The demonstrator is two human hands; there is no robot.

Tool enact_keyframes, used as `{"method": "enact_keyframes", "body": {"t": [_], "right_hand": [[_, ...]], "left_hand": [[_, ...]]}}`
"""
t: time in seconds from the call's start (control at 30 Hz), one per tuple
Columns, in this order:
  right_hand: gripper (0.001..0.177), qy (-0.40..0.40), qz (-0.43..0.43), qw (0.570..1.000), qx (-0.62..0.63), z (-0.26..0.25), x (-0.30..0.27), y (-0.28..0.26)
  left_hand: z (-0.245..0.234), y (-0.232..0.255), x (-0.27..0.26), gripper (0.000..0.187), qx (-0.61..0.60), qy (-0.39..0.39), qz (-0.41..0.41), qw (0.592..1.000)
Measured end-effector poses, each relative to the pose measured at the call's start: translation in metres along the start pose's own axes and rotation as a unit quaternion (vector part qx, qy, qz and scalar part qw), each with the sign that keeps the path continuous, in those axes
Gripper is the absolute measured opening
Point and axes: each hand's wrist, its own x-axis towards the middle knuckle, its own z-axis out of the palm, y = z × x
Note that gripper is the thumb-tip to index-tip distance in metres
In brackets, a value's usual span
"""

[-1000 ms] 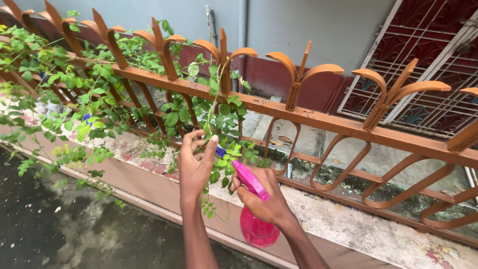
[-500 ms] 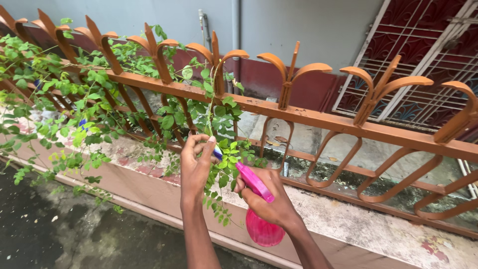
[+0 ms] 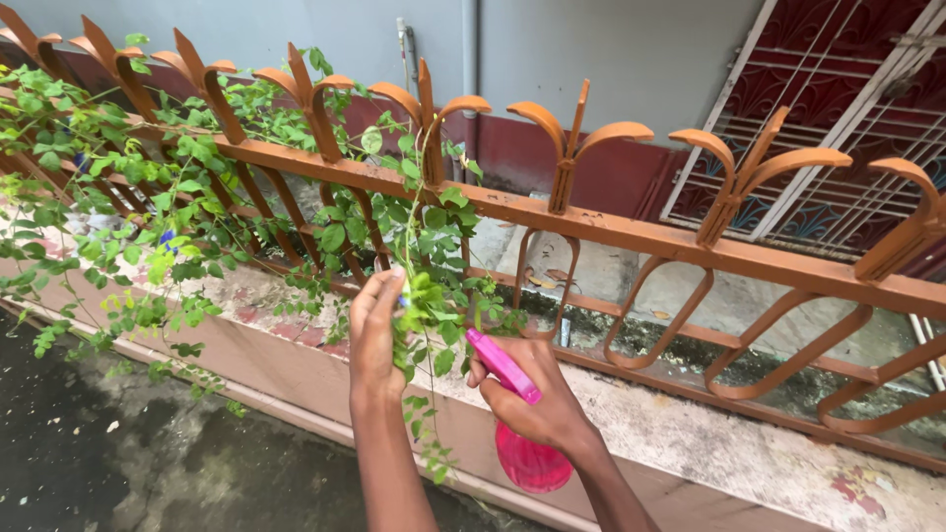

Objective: The person sprays water from a bottle onto the leaves of a climbing plant growing along a balcony railing, using one hand to steady the vines and the other to operate the spray trigger.

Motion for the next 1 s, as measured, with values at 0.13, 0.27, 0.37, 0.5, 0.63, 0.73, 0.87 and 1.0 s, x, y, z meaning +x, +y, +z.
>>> {"method": "enact_keyframes", "body": {"t": [0.13,0.27,0.37,0.5,0.63,0.73,0.87,1.0], "right_hand": [[0.008,0.003,0.022,0.999,-0.025,0.003,-0.001,-0.001],[0.006,-0.012,0.013,0.999,-0.027,0.003,-0.002,-0.001],[0.006,-0.012,0.009,1.000,-0.013,0.000,-0.004,0.000],[0.009,0.002,0.046,0.999,-0.004,-0.001,-0.008,0.003],[0.011,0.025,0.028,0.997,-0.068,0.000,-0.009,0.007],[0.010,0.014,0.065,0.998,-0.015,0.000,-0.009,0.008],[0.014,0.032,0.050,0.998,-0.031,0.001,-0.009,0.021],[0.016,0.053,0.026,0.997,-0.055,-0.001,-0.012,0.034]], "left_hand": [[0.000,0.001,-0.001,0.019,-0.029,-0.010,0.001,1.000],[-0.002,-0.009,0.002,0.013,-0.068,-0.028,0.003,0.997],[-0.003,-0.013,0.003,0.011,-0.081,-0.062,0.001,0.995],[0.000,-0.011,0.000,0.010,-0.111,-0.048,-0.018,0.992],[0.004,-0.010,-0.002,0.010,-0.123,-0.082,-0.013,0.989],[0.007,-0.010,-0.004,0.012,-0.139,-0.099,-0.005,0.985],[0.005,-0.014,-0.003,0.015,-0.189,-0.115,-0.024,0.975],[0.000,-0.020,0.002,0.017,-0.221,-0.143,-0.029,0.964]]}}
